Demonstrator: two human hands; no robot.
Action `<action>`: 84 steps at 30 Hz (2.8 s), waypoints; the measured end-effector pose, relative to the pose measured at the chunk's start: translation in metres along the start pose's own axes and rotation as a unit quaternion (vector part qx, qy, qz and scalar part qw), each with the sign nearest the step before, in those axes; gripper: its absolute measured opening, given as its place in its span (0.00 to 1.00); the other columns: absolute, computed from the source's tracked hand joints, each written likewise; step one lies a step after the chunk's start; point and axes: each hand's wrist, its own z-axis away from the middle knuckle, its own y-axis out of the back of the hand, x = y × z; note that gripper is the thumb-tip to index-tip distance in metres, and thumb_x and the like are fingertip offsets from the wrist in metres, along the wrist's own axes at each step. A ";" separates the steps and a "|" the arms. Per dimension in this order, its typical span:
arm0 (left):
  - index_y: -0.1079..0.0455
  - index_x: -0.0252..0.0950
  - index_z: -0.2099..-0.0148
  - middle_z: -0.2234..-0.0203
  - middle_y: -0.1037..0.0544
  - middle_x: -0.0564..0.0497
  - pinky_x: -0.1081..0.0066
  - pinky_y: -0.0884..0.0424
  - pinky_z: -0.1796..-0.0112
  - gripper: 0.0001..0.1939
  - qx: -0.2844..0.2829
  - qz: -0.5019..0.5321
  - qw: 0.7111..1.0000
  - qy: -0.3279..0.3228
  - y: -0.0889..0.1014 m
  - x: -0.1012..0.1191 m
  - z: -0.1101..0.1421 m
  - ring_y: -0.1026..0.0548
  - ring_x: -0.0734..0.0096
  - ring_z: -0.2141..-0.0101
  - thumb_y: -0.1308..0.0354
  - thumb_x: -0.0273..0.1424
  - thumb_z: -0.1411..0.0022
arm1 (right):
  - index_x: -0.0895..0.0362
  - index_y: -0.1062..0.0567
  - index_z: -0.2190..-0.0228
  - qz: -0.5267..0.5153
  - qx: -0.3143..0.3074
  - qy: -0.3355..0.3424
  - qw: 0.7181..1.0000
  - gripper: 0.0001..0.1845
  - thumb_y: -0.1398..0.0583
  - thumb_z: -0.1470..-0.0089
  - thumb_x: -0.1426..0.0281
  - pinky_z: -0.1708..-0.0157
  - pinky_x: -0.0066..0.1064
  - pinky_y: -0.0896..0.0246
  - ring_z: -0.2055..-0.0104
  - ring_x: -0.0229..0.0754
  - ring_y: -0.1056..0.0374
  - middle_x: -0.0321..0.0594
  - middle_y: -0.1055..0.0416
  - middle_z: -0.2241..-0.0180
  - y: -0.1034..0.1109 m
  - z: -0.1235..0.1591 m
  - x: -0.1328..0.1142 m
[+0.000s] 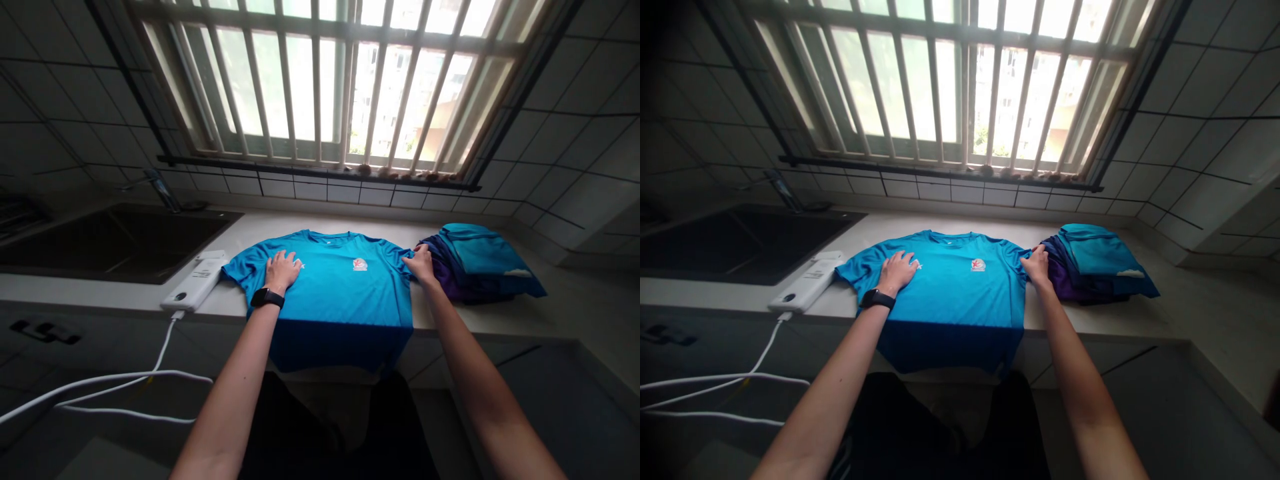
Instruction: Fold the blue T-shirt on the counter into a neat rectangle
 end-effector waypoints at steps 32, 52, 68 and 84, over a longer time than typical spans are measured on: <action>0.31 0.34 0.32 0.32 0.33 0.37 0.54 0.42 0.34 0.28 0.001 0.002 1.000 -0.015 -0.002 -0.003 -0.005 0.37 0.50 0.32 0.54 0.36 0.28 | 0.52 0.41 0.29 0.190 -0.195 0.318 0.908 0.33 0.58 0.27 0.53 0.28 0.56 0.59 0.23 0.54 0.61 0.46 0.53 0.25 -0.026 0.061 -0.055; 0.22 0.30 0.53 0.52 0.20 0.26 0.46 0.25 0.52 0.18 0.042 0.039 0.946 0.318 0.055 -0.082 0.015 0.22 0.32 0.50 0.34 0.34 0.45 | 0.55 0.45 0.27 0.161 -0.212 0.305 0.914 0.33 0.62 0.27 0.59 0.28 0.60 0.64 0.22 0.54 0.63 0.47 0.58 0.24 -0.062 0.031 -0.059; 0.37 0.40 0.59 0.62 0.25 0.48 0.63 0.26 0.49 0.04 0.220 0.200 0.943 0.151 0.049 -0.099 0.011 0.23 0.60 0.54 0.47 0.28 0.37 | 0.53 0.34 0.33 0.090 -0.195 0.298 0.930 0.30 0.59 0.27 0.60 0.28 0.60 0.61 0.24 0.55 0.55 0.45 0.48 0.26 -0.067 0.028 -0.055; 0.30 0.39 0.69 0.74 0.22 0.50 0.61 0.24 0.55 0.14 0.046 0.195 0.966 0.162 0.071 -0.118 0.007 0.19 0.53 0.61 0.30 0.28 0.59 | 0.51 0.32 0.34 0.070 -0.190 0.295 0.934 0.29 0.57 0.27 0.59 0.28 0.60 0.59 0.25 0.55 0.53 0.43 0.45 0.27 -0.068 0.026 -0.054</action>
